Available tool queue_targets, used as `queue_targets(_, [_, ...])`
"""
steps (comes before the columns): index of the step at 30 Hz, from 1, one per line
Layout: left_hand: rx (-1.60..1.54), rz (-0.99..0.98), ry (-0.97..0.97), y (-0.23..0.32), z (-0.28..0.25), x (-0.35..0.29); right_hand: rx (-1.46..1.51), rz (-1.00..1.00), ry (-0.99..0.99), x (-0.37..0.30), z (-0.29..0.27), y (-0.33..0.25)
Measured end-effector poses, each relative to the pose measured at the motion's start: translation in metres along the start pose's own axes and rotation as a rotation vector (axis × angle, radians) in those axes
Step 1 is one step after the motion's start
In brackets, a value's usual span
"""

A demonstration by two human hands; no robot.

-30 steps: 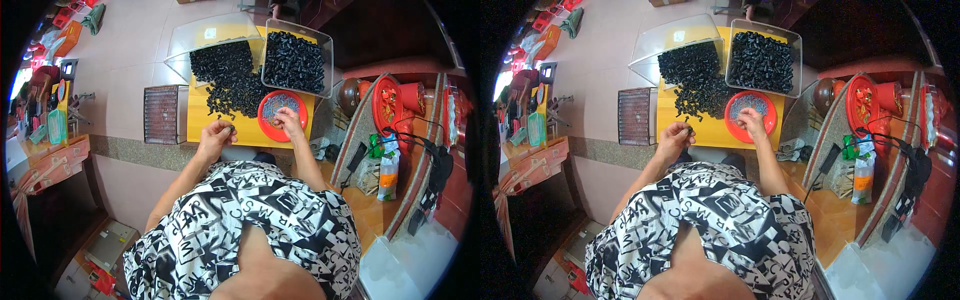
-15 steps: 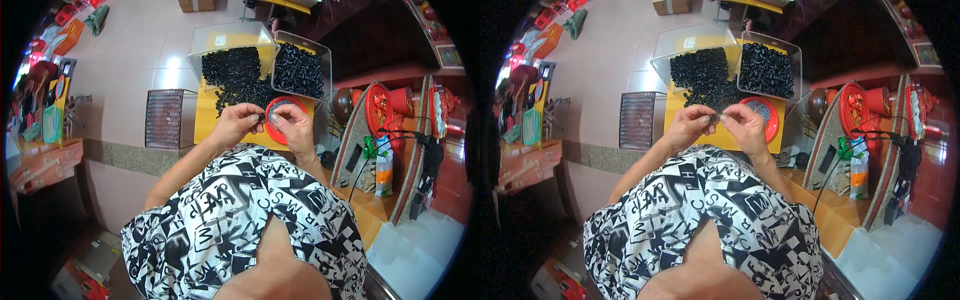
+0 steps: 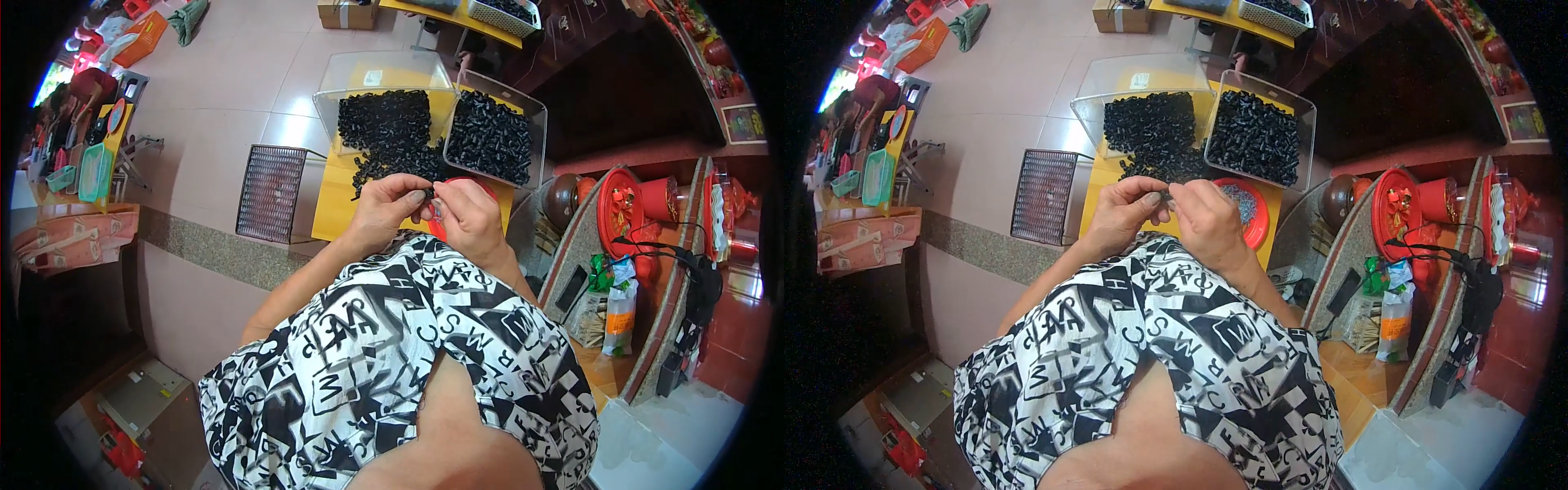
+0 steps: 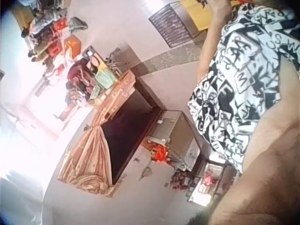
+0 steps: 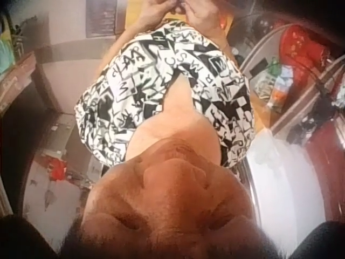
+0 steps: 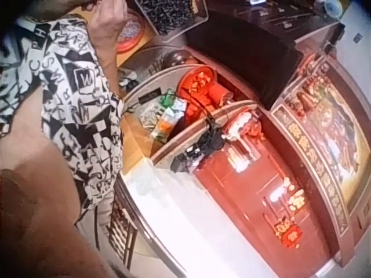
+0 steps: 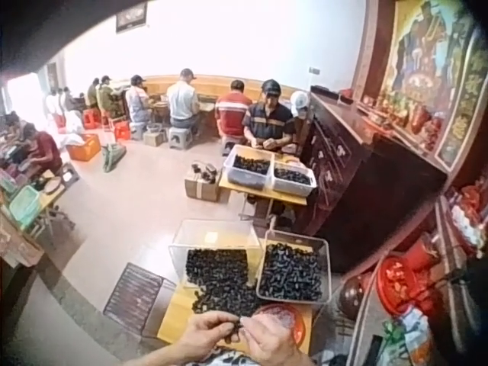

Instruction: The person assembles small plastic components by hand, inserting tiny metal rings into them.

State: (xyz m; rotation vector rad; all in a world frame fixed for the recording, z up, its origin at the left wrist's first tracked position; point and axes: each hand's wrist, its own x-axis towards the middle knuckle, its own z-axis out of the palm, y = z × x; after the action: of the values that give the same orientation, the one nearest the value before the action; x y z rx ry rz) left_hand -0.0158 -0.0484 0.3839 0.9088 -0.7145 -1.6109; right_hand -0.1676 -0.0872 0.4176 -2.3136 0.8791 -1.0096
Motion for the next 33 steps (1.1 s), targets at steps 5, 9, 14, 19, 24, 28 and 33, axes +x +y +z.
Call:
queue_targets(5, [0.08,-0.015,0.029,-0.005,-0.006,-0.001,-0.085,-0.024,-0.063,-0.006,0.012,0.002])
queue_targets(9, [-0.16,-0.064,0.095,-0.011,-0.026,0.0,-0.012,0.164,0.01,-0.013,0.007,0.022])
queue_targets(14, [-0.404,-0.118,0.134,-0.015,-0.056,-0.004,0.321,0.766,-0.051,-0.069,0.038,0.126])
queue_targets(19, [-0.516,-0.172,0.237,-0.028,-0.068,-0.017,0.762,1.567,0.051,-0.159,0.092,0.234])
queue_targets(24, [-0.519,-0.208,0.302,-0.044,-0.08,-0.03,0.268,1.368,-0.012,-0.182,0.124,0.282])
queue_targets(28, [-0.536,-0.231,0.375,-0.056,-0.09,-0.037,-0.4,0.917,-0.182,-0.153,0.149,0.261])
queue_targets(33, [-0.549,-0.235,0.392,-0.066,-0.098,-0.043,-0.09,0.946,-0.48,-0.138,0.207,0.228])
